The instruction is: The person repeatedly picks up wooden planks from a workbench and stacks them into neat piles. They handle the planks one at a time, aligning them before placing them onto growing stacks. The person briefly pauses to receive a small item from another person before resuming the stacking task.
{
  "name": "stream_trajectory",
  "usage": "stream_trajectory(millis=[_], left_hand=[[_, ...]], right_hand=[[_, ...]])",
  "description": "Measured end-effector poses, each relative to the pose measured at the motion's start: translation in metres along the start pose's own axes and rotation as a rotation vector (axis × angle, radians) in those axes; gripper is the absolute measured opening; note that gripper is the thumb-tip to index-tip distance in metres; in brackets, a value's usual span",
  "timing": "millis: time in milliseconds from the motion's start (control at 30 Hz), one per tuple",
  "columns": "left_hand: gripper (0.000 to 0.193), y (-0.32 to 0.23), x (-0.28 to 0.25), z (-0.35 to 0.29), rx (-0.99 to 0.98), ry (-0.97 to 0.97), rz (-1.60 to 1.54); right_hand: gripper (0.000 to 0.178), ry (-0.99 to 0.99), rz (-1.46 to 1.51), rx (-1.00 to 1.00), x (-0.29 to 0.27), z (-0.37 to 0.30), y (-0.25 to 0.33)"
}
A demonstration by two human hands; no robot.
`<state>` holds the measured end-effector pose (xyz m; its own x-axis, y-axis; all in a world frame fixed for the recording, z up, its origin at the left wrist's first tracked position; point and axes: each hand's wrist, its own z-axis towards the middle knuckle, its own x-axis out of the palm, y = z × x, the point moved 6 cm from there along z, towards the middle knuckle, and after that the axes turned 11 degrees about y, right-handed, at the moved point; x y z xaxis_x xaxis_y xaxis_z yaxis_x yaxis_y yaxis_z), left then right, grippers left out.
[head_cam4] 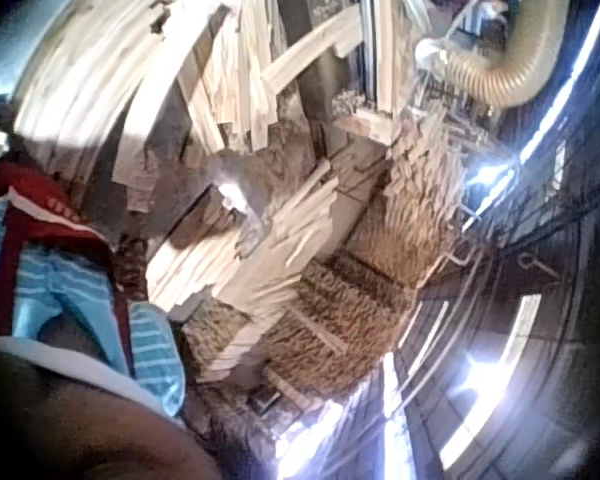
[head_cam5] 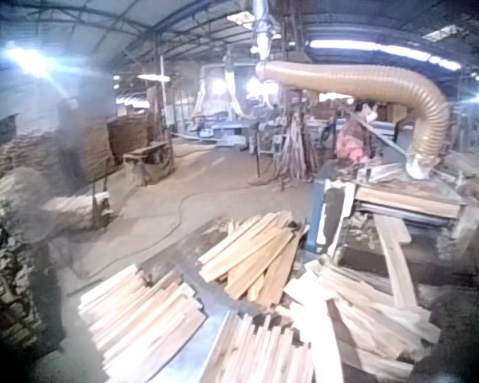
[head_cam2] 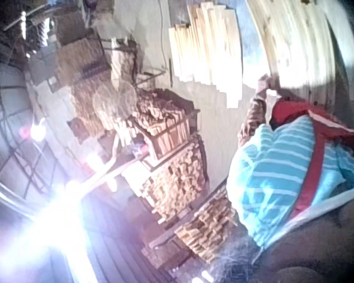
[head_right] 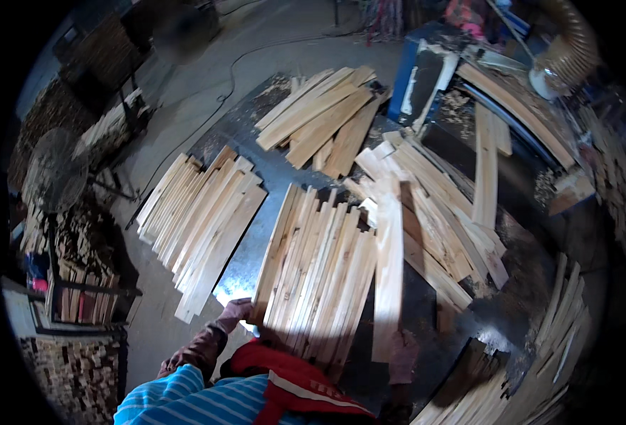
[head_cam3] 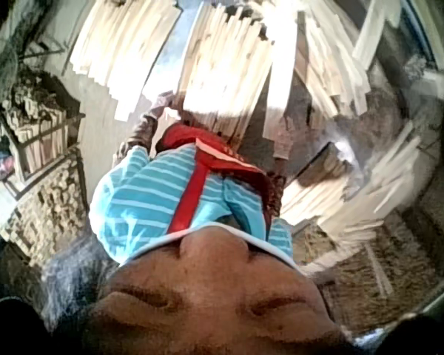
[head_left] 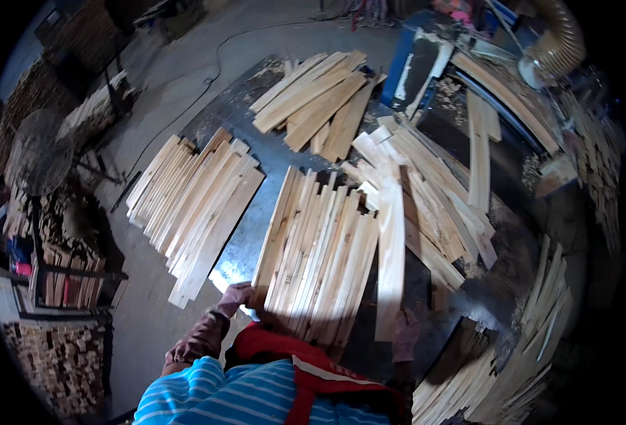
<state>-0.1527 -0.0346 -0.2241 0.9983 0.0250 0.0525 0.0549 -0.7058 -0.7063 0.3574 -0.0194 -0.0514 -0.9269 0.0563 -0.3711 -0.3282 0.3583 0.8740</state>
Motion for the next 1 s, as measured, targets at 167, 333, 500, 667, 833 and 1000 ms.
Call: stream_trajectory(millis=[167,333,500,667,833,1000], left_hand=[[0.027,-0.066,0.052,-0.024,0.108,0.224,0.500],[0.079,-0.116,0.060,-0.003,0.625,-0.211,0.878],[0.092,-0.258,0.167,-0.060,0.948,0.018,1.633],[0.038,-0.253,0.128,-0.017,0.910,0.241,1.300],[0.023,-0.213,0.030,0.015,0.688,0.088,0.320],[0.022,-0.162,-0.073,0.063,0.432,-0.226,0.500]], right_hand=[[0.023,0.129,0.228,0.014,0.014,-0.015,0.004],[0.025,0.367,-0.255,-0.521,0.036,0.008,0.037],[0.035,0.771,-0.617,-0.273,0.069,0.041,0.096],[0.031,0.757,-0.835,-0.557,0.062,0.084,0.160],[0.072,-0.394,-0.789,-0.579,-0.047,0.206,0.168],[0.103,-0.509,-0.826,-0.067,-0.086,0.289,0.081]])
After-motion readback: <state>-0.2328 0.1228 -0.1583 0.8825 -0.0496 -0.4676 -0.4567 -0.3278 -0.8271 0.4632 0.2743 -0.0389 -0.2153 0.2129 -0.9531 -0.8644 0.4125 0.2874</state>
